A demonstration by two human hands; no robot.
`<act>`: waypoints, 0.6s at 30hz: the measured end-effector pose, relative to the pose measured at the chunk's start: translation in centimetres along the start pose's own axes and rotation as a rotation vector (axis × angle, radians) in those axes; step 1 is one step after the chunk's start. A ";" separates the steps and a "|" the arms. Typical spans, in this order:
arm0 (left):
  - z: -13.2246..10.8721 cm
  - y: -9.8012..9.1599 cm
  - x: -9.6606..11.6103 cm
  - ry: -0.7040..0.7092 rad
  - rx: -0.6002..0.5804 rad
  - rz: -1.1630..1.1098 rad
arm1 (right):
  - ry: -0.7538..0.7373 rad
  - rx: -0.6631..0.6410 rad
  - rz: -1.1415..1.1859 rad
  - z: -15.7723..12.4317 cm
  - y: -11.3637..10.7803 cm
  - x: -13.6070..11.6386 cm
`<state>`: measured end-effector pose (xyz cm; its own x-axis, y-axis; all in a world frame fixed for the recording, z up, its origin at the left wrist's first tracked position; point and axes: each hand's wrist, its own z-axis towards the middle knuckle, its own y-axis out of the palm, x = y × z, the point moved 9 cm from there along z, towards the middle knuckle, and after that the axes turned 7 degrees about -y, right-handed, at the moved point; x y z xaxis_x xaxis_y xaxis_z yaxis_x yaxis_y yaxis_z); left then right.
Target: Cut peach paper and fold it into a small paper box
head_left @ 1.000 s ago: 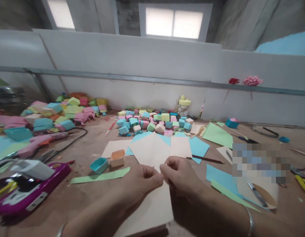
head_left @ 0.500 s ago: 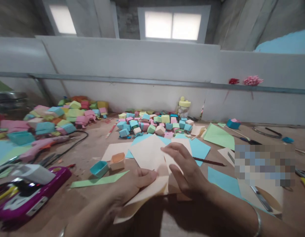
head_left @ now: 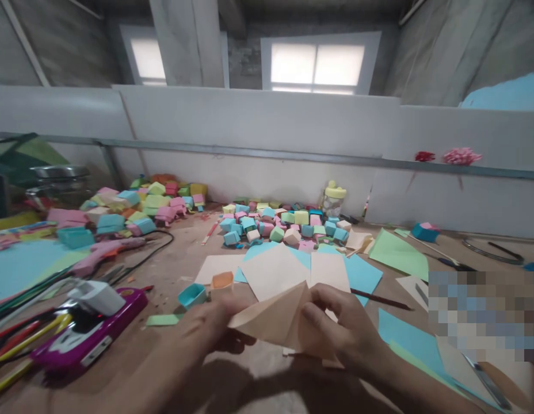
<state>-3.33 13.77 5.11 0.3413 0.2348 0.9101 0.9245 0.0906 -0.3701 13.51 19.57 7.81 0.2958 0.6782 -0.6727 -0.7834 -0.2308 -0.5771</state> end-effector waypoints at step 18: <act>-2.0 1.1 -4.3 -0.204 -0.085 0.171 | 0.149 -0.041 -0.352 -1.7 2.8 1.9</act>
<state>-3.43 10.89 1.12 0.4606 0.4305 0.7762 0.8702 -0.0465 -0.4906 12.80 19.05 4.11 0.6214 0.6124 -0.4887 -0.5984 -0.0317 -0.8006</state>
